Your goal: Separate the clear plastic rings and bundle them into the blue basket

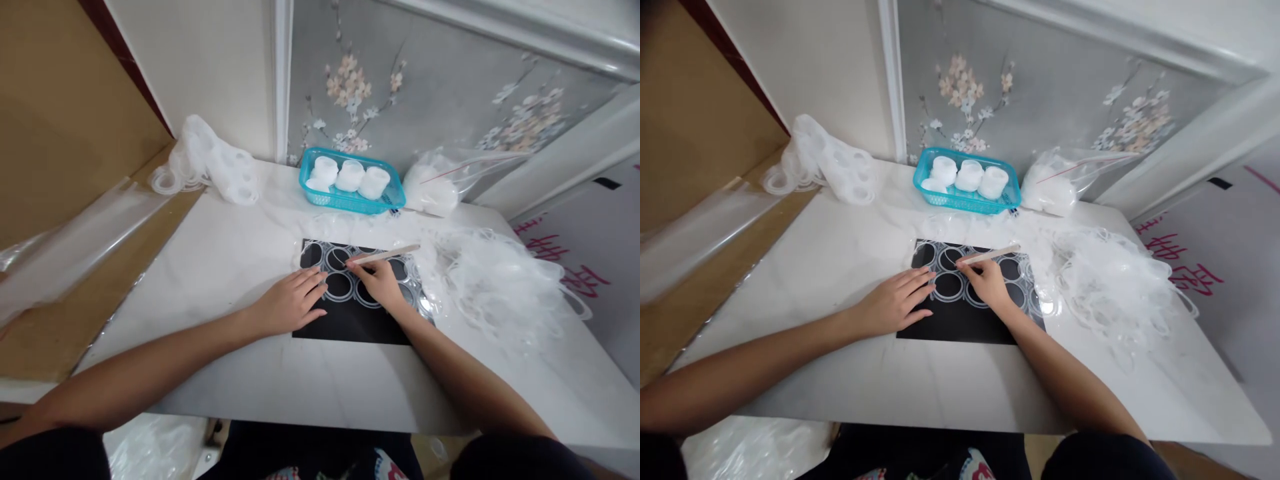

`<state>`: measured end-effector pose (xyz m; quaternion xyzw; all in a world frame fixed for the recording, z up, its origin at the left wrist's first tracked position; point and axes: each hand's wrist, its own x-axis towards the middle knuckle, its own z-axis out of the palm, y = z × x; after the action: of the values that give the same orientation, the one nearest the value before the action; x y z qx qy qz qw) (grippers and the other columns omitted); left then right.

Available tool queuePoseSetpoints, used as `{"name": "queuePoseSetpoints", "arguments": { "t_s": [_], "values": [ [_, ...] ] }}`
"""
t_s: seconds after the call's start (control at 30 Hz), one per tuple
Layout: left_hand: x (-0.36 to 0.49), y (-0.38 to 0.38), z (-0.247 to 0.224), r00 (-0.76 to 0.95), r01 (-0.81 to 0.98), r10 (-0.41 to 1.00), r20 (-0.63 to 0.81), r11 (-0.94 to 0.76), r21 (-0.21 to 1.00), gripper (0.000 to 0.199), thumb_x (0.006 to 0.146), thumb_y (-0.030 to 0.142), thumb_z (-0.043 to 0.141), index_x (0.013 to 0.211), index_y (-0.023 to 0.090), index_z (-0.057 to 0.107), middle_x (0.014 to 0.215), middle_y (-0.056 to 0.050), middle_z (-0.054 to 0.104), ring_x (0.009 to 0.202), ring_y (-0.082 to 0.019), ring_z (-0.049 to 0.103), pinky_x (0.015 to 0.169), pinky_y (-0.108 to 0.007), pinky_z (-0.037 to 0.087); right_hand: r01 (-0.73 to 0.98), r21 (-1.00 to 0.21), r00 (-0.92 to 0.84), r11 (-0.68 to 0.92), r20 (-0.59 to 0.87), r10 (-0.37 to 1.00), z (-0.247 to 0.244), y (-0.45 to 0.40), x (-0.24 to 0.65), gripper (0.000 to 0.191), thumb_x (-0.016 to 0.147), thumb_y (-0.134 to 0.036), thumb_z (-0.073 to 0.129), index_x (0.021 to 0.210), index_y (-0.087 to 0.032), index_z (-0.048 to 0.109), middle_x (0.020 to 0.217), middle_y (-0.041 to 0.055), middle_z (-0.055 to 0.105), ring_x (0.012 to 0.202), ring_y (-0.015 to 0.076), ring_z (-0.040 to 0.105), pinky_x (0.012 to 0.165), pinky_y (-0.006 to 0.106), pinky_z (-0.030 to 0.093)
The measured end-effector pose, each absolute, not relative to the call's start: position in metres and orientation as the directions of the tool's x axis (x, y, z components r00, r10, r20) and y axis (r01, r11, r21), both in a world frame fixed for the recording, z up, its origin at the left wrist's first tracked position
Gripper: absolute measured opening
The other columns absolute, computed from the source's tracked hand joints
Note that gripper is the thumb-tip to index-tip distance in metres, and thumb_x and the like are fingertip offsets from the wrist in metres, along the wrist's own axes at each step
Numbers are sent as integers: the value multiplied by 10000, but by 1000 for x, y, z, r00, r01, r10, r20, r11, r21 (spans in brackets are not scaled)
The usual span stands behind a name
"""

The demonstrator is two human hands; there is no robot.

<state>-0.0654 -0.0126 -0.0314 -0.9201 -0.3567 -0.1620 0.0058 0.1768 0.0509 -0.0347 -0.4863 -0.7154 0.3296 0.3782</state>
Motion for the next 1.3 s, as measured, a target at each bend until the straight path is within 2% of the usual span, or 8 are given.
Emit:
{"name": "queuePoseSetpoints", "arguments": {
  "t_s": [0.17, 0.53, 0.77, 0.83, 0.93, 0.97, 1.13, 1.3],
  "values": [
    [-63, -7, -41, 724, 646, 653, 222, -755, 114, 662, 1018, 570, 381, 1436, 63, 464, 1515, -199, 448, 1436, -296, 405, 1195, -426, 289, 392, -859, -286, 329, 226, 931, -37, 54, 175, 270, 883, -440, 646, 809, -216, 777, 900, 74, 784, 875, 265, 725, 813, 393, 566],
    [-50, -3, -37, 745, 648, 651, 146, -758, 75, 693, 1021, 580, 359, 1414, 24, 488, 1492, -223, 458, 1416, -321, 429, 1189, -450, 305, 450, -792, -322, 413, 288, 902, -40, 54, 175, 226, 892, -409, 651, 843, -234, 787, 873, 73, 785, 933, 282, 697, 871, 439, 552],
    [-44, -1, -36, 726, 663, 679, 103, -732, 157, 764, 962, 619, 472, 1416, 5, 481, 1507, -232, 438, 1431, -326, 404, 1195, -422, 304, 639, -419, -485, 645, 432, 760, -39, 64, 174, 212, 892, -165, 592, 967, -279, 753, 1037, 33, 781, 1252, 299, 570, 1164, 544, 306],
    [-46, 0, -34, 723, 668, 688, 66, -720, 190, 739, 961, 608, 479, 1428, 35, 478, 1523, -204, 428, 1444, -301, 388, 1202, -401, 289, 739, -405, -298, 538, 519, 801, -24, 97, 187, 197, 867, -141, 579, 901, -242, 746, 947, 57, 776, 1140, 299, 627, 1149, 570, 300],
    [-48, 4, -27, 720, 671, 694, 26, -705, 230, 746, 946, 629, 495, 1415, 50, 503, 1515, -193, 448, 1427, -293, 416, 1190, -389, 305, 748, -642, 362, 168, 608, 707, 0, 138, 219, 279, 926, -186, 449, 905, -145, 724, 923, 139, 750, 942, 286, 684, 921, 517, 496],
    [-47, 6, -24, 717, 671, 696, 33, -702, 240, 749, 935, 650, 500, 1386, 53, 537, 1485, -199, 487, 1398, -303, 454, 1171, -404, 334, 727, -658, 372, 195, 616, 694, 5, 141, 229, 271, 930, -221, 465, 903, -146, 724, 945, 135, 752, 949, 280, 687, 898, 488, 512],
    [-20, 15, -16, 744, 610, 637, 204, -771, 182, 516, 987, 546, 490, 1188, 109, 675, 1293, -161, 662, 1202, -294, 621, 1047, -429, 458, 604, -726, -31, 329, 391, 920, -10, 84, 239, 210, 878, -346, 609, 840, -195, 751, 927, 83, 778, 914, 259, 715, 836, 409, 558],
    [9, 22, -26, 812, 558, 556, 177, -829, 40, 636, 964, 550, 537, 1295, 11, 607, 1377, -219, 589, 1309, -328, 547, 1116, -416, 413, 513, -787, -229, 342, 259, 939, -35, 50, 221, 227, 902, -362, 601, 791, -240, 755, 910, 61, 785, 917, 249, 720, 881, 398, 550]
  ]
}}
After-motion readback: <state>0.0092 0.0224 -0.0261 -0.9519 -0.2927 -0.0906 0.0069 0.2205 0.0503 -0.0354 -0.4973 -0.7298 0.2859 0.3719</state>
